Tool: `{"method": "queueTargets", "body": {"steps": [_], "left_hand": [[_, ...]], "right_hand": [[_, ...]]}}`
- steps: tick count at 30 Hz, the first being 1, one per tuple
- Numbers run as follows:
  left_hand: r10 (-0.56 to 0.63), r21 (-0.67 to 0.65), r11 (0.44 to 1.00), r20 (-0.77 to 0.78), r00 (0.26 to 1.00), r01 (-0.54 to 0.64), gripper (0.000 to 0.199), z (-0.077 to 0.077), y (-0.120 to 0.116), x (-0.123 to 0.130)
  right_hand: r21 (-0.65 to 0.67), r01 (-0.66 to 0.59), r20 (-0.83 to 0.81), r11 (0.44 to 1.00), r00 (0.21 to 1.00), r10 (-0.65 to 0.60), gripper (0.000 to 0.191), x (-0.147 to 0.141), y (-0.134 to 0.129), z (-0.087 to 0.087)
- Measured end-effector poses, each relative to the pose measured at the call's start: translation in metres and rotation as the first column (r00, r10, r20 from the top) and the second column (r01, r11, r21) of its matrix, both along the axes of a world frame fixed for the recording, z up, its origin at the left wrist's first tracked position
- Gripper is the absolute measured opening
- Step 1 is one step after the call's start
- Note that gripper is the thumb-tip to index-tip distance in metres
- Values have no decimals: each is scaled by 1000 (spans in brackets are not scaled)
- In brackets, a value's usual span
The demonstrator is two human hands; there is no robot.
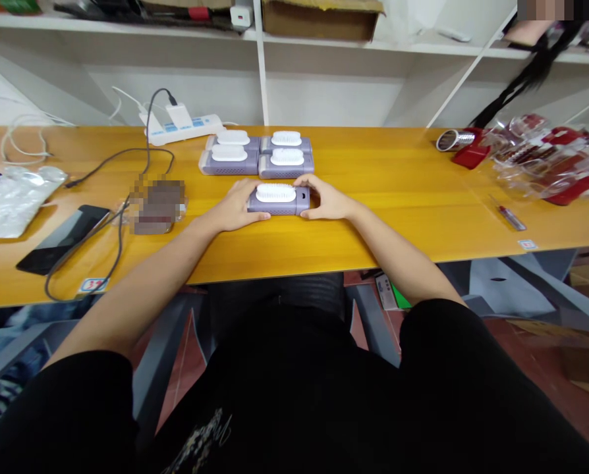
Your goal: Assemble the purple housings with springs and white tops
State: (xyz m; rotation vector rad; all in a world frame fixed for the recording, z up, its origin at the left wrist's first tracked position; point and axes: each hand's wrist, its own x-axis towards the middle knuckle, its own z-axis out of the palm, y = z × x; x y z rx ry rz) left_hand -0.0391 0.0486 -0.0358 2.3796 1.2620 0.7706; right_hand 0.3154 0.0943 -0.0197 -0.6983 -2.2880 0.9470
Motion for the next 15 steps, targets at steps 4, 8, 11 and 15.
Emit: {"method": "queueTargets", "body": {"steps": [4, 8, 11, 15], "left_hand": [[-2, -4, 1000, 0, 1000, 2, 98, 0, 1, -1], [-14, -5, 1000, -1, 1000, 14, 102, 2, -1, -2], [-26, -3, 1000, -1, 1000, 26, 104, 3, -2, -1], [1, 11, 1000, -3, 1000, -1, 97, 2, -4, 3]], "right_hand": [[-37, -12, -14, 999, 1000, 11, 84, 0, 0, 0], [-44, -41, -22, 998, 999, 40, 81, 1, 3, -1], [-59, -71, -44, 996, 997, 68, 82, 1, 7, -3], [-78, -88, -71, 993, 994, 82, 83, 3, 10, -3]]}}
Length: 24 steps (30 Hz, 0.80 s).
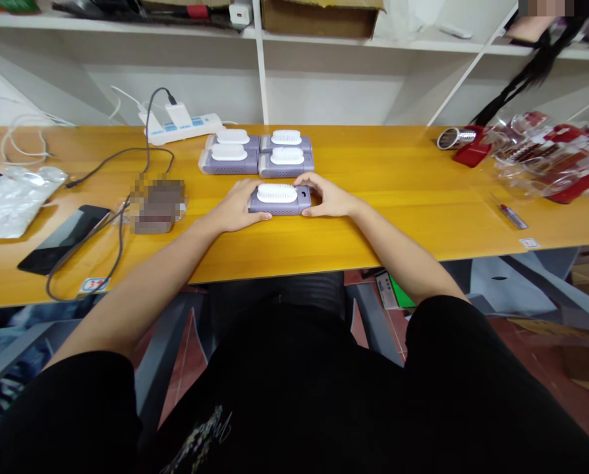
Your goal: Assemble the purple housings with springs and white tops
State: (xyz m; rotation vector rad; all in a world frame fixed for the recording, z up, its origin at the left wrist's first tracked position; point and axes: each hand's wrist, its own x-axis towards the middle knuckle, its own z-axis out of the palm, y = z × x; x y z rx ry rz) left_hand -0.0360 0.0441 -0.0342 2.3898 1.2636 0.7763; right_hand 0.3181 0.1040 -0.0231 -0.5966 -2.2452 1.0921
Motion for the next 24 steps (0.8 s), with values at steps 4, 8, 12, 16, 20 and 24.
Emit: {"method": "queueTargets", "body": {"steps": [4, 8, 12, 16, 20, 24], "left_hand": [[23, 6, 1000, -8, 1000, -23, 92, -1, -2, 4], [34, 15, 999, -12, 999, -33, 90, -1, -5, 6], [43, 26, 999, 7, 999, -44, 87, -3, -5, 6], [36, 43, 998, 13, 999, -37, 86, -5, -4, 6], [31, 44, 999, 25, 999, -33, 84, -6, -4, 5], [6, 42, 999, 41, 999, -8, 86, -7, -3, 4]], "right_hand": [[17, 3, 27, 1000, 1000, -3, 83, 0, -5, 2], [120, 80, 63, 990, 994, -88, 85, -6, -13, 3], [159, 132, 69, 978, 987, -144, 94, -9, -16, 2], [169, 143, 75, 975, 985, -157, 102, -8, -15, 0], [180, 161, 58, 970, 983, -174, 101, -9, -15, -2], [186, 153, 54, 971, 985, -165, 100, -12, -17, -3]]}}
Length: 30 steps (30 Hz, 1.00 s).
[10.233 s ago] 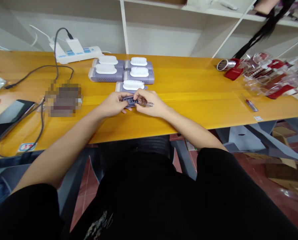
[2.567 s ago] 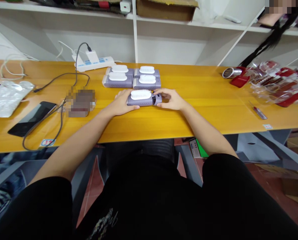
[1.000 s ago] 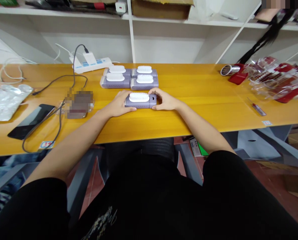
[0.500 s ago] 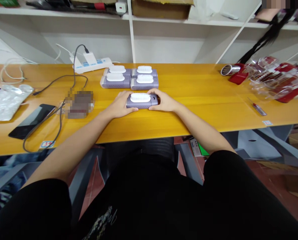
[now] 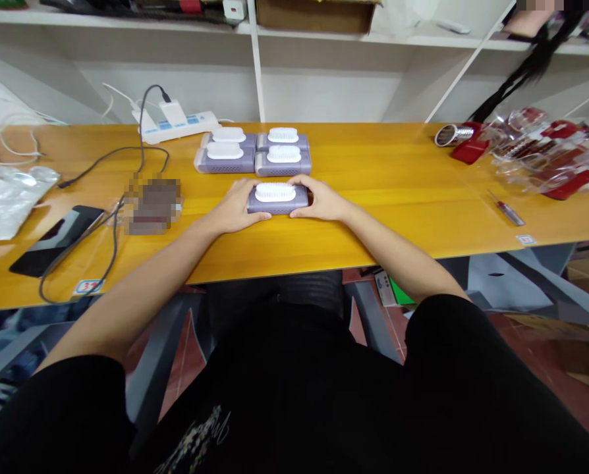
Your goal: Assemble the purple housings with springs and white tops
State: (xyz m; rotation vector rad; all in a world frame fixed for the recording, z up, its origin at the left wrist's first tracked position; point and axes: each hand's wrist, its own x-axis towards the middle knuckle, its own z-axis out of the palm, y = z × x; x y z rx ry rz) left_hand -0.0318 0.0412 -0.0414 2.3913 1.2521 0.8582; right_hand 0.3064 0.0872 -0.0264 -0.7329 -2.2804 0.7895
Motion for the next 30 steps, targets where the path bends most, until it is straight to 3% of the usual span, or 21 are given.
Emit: {"method": "queueTargets", "body": {"steps": [10, 20, 30], "left_hand": [[18, 11, 1000, 3, 1000, -18, 87, 0, -1, 2], [19, -4, 1000, -6, 1000, -19, 95, 2, 1, 1], [-31, -59, 998, 29, 999, 33, 99, 10, 2, -6]], "right_hand": [[46, 14, 22, 999, 1000, -15, 100, -3, 4, -9], [89, -5, 69, 996, 998, -1, 116, 1, 12, -9], [128, 3, 131, 992, 991, -20, 108, 2, 6, -4]]}}
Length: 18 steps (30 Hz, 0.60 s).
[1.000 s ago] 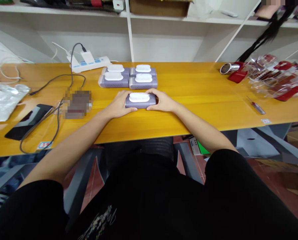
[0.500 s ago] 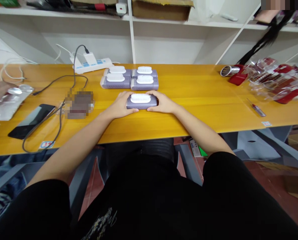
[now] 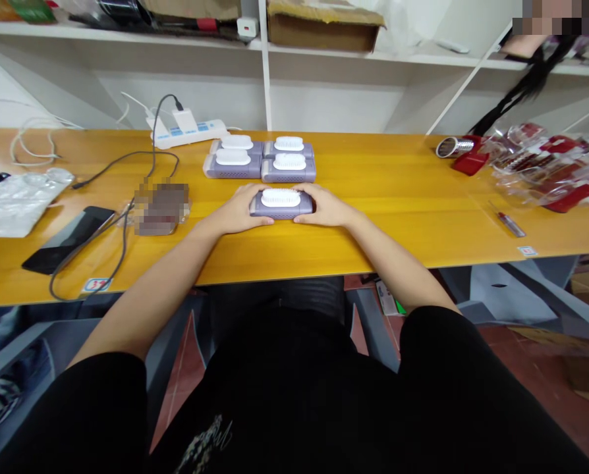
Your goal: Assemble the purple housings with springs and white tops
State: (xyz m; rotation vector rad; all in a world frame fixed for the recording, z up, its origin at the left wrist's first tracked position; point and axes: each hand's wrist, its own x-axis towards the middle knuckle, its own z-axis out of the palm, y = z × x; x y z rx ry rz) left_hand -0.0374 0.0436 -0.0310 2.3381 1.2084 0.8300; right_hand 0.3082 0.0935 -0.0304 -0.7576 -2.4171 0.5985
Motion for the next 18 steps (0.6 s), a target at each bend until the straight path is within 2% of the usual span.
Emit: {"method": "queueTargets", "body": {"steps": [7, 12, 18], "left_hand": [[34, -32, 999, 10, 999, -34, 98, 2, -2, -7], [97, -36, 995, -13, 995, -97, 91, 4, -1, -12], [179, -2, 984, 3, 984, -179, 84, 5, 1, -16]], "right_hand": [[-28, -43, -21, 999, 999, 42, 117, 8, 1, 11], [-24, -1, -51, 1000, 999, 0, 106, 9, 2, 12], [10, 84, -137, 996, 987, -82, 91, -11, 2, 0]]}}
